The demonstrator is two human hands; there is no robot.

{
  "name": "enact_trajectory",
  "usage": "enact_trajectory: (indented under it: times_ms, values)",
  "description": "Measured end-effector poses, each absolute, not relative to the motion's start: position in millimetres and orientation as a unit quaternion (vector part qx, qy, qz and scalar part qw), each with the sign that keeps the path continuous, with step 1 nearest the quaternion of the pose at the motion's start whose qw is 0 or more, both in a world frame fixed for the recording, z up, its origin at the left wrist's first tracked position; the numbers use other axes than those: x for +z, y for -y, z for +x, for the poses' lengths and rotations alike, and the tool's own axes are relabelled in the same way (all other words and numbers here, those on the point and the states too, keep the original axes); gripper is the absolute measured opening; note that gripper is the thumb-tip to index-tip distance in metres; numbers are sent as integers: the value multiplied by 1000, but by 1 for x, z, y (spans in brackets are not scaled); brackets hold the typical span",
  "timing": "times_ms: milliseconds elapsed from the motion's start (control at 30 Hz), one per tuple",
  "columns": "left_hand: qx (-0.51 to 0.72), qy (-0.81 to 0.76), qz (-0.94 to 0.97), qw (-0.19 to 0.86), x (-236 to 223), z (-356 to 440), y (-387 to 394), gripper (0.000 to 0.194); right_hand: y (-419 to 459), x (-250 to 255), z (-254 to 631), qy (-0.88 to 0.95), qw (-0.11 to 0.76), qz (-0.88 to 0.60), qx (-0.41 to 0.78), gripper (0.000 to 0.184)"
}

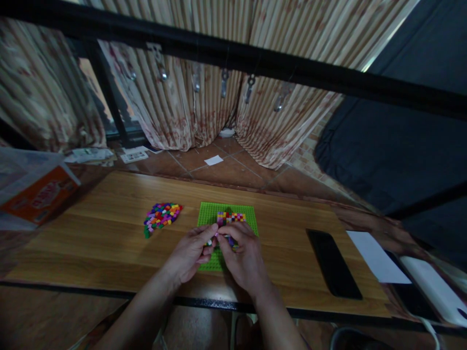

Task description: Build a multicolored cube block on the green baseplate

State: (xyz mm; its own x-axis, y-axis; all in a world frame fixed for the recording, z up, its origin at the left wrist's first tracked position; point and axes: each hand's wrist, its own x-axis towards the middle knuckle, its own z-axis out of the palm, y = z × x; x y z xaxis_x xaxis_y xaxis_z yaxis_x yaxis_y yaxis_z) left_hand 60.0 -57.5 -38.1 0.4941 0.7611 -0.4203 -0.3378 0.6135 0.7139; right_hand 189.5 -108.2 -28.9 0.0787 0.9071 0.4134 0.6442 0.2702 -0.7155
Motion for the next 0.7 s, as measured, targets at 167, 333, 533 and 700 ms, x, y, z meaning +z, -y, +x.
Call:
enact_trajectory:
  times_ms: [167, 333, 533, 700]
  values:
    - [334, -366, 288, 820, -37, 61, 57, 39, 107, -31, 189, 647, 454, -592, 155, 3]
    - [311, -340, 269, 846, -36, 58, 56, 38, 105, -34, 192, 625, 494, -573, 193, 9]
    - [331, -332, 212, 858, -38, 53, 53, 31, 106, -40, 216, 479, 564, -634, 225, 13]
    - [351, -351, 191, 847, -39, 52, 51, 26, 103, -49, 234, 473, 523, -677, 209, 21]
